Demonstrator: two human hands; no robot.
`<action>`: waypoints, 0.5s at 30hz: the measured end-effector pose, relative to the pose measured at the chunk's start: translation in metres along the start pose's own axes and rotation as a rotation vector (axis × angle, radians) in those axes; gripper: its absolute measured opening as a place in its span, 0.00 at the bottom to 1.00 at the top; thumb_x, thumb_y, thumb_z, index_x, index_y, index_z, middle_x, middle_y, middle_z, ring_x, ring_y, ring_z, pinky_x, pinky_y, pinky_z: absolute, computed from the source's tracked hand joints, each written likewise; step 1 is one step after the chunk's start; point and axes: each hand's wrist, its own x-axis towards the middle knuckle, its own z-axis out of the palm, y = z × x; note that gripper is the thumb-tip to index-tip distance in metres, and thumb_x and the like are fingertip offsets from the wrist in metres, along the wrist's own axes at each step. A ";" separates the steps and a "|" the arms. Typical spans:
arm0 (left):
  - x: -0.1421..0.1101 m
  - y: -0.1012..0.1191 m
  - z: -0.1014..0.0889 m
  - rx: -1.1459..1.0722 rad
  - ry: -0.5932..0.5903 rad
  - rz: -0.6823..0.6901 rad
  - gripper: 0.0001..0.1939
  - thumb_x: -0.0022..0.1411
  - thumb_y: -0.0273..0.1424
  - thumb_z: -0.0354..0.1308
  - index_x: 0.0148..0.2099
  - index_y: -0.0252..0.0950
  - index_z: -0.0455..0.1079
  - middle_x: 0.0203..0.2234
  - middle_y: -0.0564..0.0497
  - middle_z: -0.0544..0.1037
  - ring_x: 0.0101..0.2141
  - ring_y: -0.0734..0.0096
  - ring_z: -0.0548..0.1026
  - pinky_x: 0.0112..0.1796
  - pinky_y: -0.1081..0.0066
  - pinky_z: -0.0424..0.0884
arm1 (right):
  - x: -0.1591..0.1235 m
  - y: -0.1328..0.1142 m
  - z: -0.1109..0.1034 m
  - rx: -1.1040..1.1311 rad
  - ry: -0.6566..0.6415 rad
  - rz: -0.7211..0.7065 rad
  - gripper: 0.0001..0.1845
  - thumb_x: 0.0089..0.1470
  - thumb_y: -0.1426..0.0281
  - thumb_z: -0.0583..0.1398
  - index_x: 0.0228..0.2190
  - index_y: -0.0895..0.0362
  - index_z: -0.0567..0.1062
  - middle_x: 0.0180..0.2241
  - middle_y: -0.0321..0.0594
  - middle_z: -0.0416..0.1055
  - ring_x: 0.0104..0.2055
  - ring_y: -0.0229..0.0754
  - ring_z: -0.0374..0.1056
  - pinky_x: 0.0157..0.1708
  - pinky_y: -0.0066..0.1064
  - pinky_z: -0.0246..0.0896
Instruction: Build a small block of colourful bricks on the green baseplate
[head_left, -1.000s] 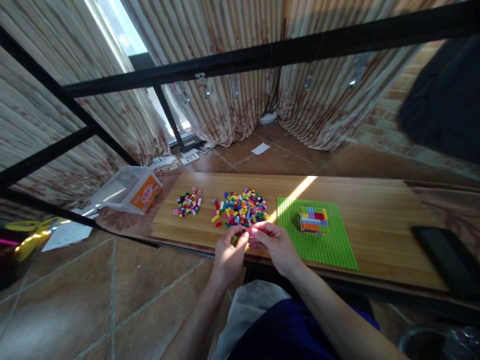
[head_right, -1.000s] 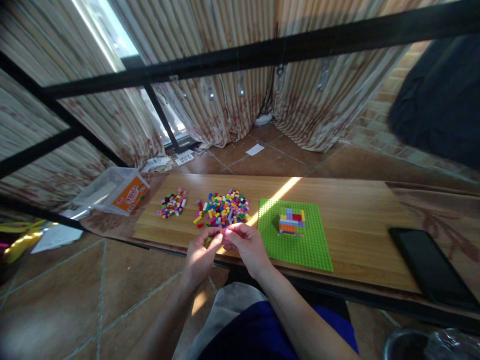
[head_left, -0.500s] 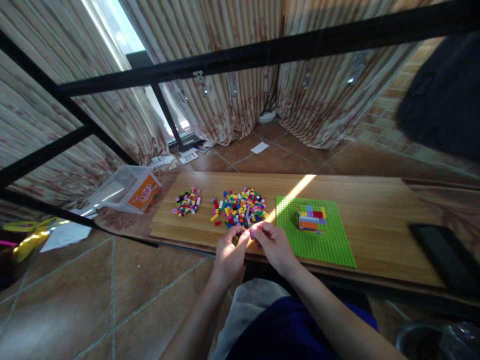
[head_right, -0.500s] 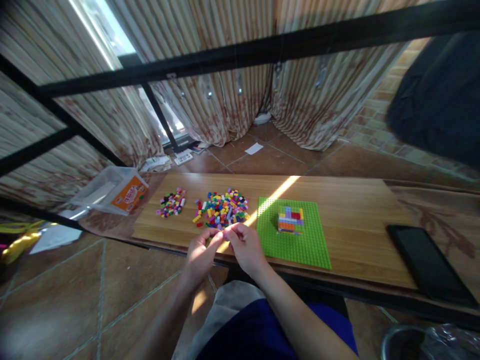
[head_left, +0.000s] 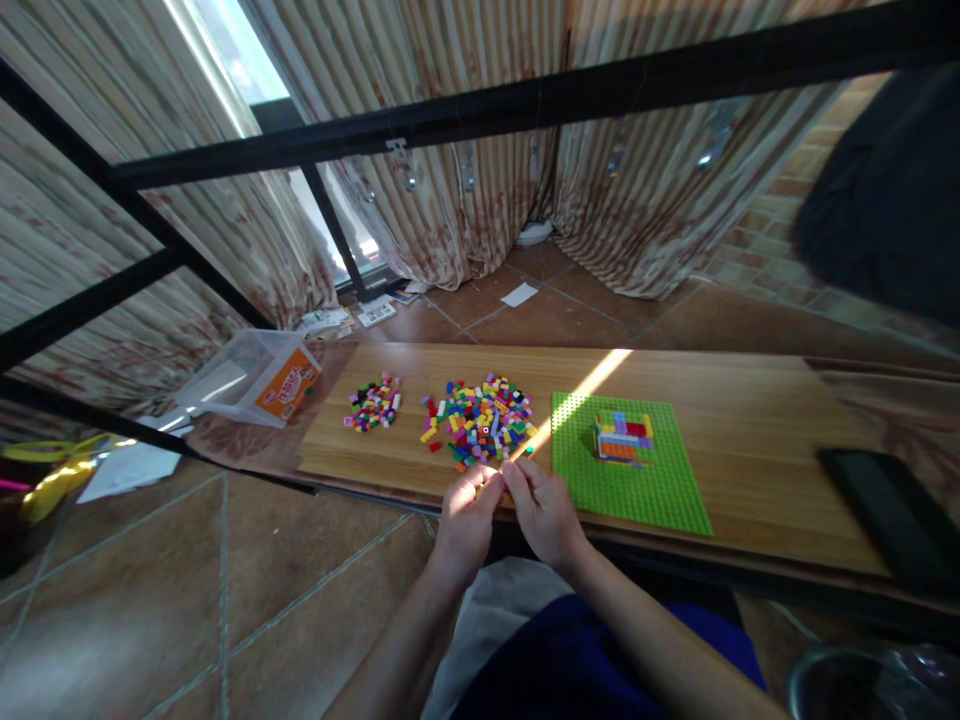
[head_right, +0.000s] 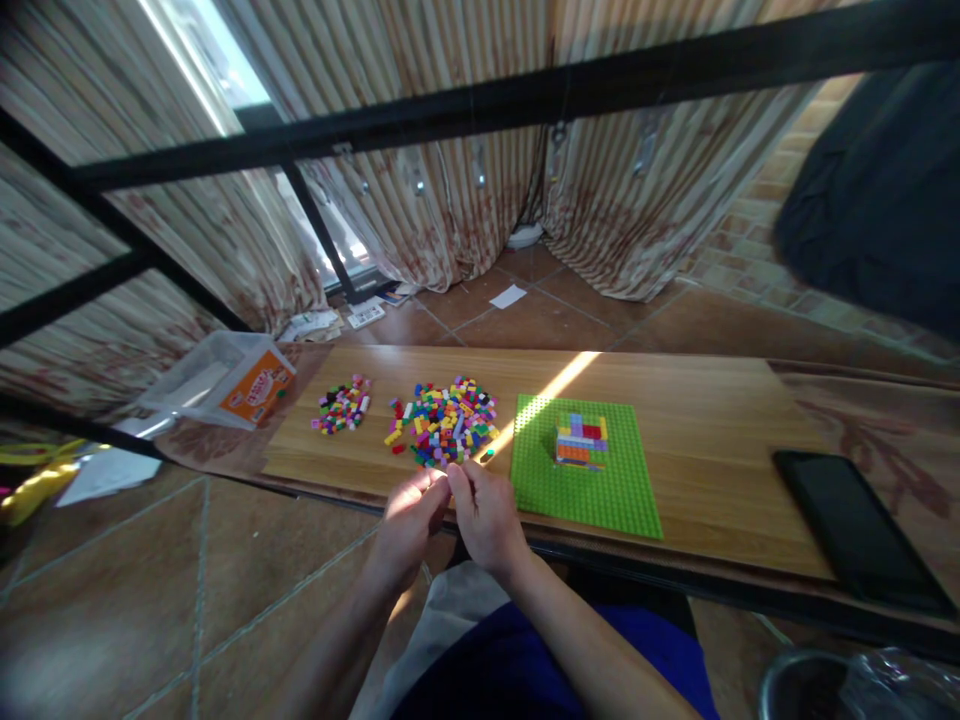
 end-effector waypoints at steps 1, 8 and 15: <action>-0.001 0.001 0.001 -0.074 -0.015 -0.042 0.15 0.55 0.41 0.57 0.25 0.35 0.62 0.16 0.60 0.56 0.18 0.82 0.51 0.21 0.78 0.50 | 0.000 0.001 0.002 0.094 0.015 0.037 0.22 0.58 0.56 0.52 0.18 0.55 0.62 0.17 0.30 0.55 0.20 0.33 0.52 0.22 0.28 0.44; -0.002 0.011 -0.001 -0.360 -0.134 -0.193 0.16 0.49 0.40 0.63 0.29 0.33 0.63 0.19 0.60 0.60 0.16 0.88 0.48 0.17 0.81 0.42 | 0.006 0.002 -0.005 0.993 -0.143 0.496 0.20 0.51 0.56 0.58 0.19 0.55 0.60 0.14 0.27 0.51 0.15 0.30 0.42 0.16 0.25 0.35; -0.002 0.013 -0.002 -0.226 -0.077 -0.153 0.13 0.53 0.39 0.60 0.32 0.33 0.67 0.16 0.61 0.57 0.15 0.87 0.49 0.17 0.81 0.44 | 0.004 0.007 -0.014 1.109 -0.197 0.566 0.10 0.45 0.65 0.59 0.20 0.57 0.66 0.17 0.30 0.60 0.15 0.27 0.40 0.14 0.22 0.30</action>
